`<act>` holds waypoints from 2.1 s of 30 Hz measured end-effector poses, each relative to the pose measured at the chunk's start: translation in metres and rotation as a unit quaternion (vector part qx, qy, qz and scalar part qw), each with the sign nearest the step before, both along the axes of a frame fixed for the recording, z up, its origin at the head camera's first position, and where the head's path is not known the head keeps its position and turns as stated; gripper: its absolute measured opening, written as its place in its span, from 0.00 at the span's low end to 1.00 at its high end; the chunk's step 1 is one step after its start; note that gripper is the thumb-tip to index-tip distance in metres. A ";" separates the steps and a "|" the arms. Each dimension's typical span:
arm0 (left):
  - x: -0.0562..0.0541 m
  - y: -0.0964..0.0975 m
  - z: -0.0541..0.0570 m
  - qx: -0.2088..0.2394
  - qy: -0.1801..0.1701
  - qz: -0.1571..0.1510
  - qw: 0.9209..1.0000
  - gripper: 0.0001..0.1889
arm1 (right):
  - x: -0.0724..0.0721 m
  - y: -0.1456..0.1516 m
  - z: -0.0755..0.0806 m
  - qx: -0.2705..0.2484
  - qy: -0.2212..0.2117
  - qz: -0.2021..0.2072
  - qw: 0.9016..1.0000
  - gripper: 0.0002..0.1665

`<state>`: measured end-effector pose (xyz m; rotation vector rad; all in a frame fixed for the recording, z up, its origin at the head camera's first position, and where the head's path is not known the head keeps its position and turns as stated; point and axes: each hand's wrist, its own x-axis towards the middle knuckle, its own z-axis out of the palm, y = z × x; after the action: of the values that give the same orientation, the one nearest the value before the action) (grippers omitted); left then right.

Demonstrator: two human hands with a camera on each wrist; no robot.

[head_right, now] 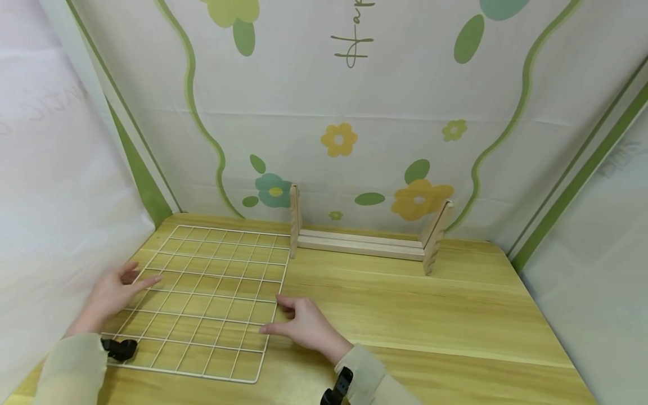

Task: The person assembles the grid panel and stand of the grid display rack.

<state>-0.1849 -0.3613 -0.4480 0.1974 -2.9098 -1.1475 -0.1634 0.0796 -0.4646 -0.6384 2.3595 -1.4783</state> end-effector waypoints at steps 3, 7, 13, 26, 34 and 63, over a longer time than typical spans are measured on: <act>-0.001 0.000 0.000 -0.002 -0.004 0.020 1.000 0.51 | -0.001 0.000 0.000 0.000 -0.008 -0.002 1.000 0.47; -0.003 -0.001 0.003 0.002 -0.016 0.040 0.999 0.47 | -0.001 0.001 0.001 -0.001 -0.008 -0.002 1.000 0.47; -0.004 -0.004 0.009 0.029 -0.044 0.048 0.997 0.45 | -0.001 0.004 0.004 0.001 -0.014 0.001 1.000 0.47; -0.007 0.003 0.009 0.081 -0.005 0.188 0.979 0.23 | -0.002 0.004 0.006 0.009 -0.011 0.004 1.000 0.48; -0.006 0.007 0.012 0.073 0.032 0.220 0.972 0.20 | -0.007 0.008 -0.001 -0.030 -0.033 -0.007 0.999 0.42; -0.004 0.005 0.036 0.199 0.140 0.284 0.927 0.11 | -0.021 -0.018 0.005 -0.211 -0.093 -0.152 0.961 0.25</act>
<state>-0.1889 -0.3559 -0.4121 0.7501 -2.1239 -1.4665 -0.1841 0.0617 -0.4601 -0.2098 2.0783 -2.1044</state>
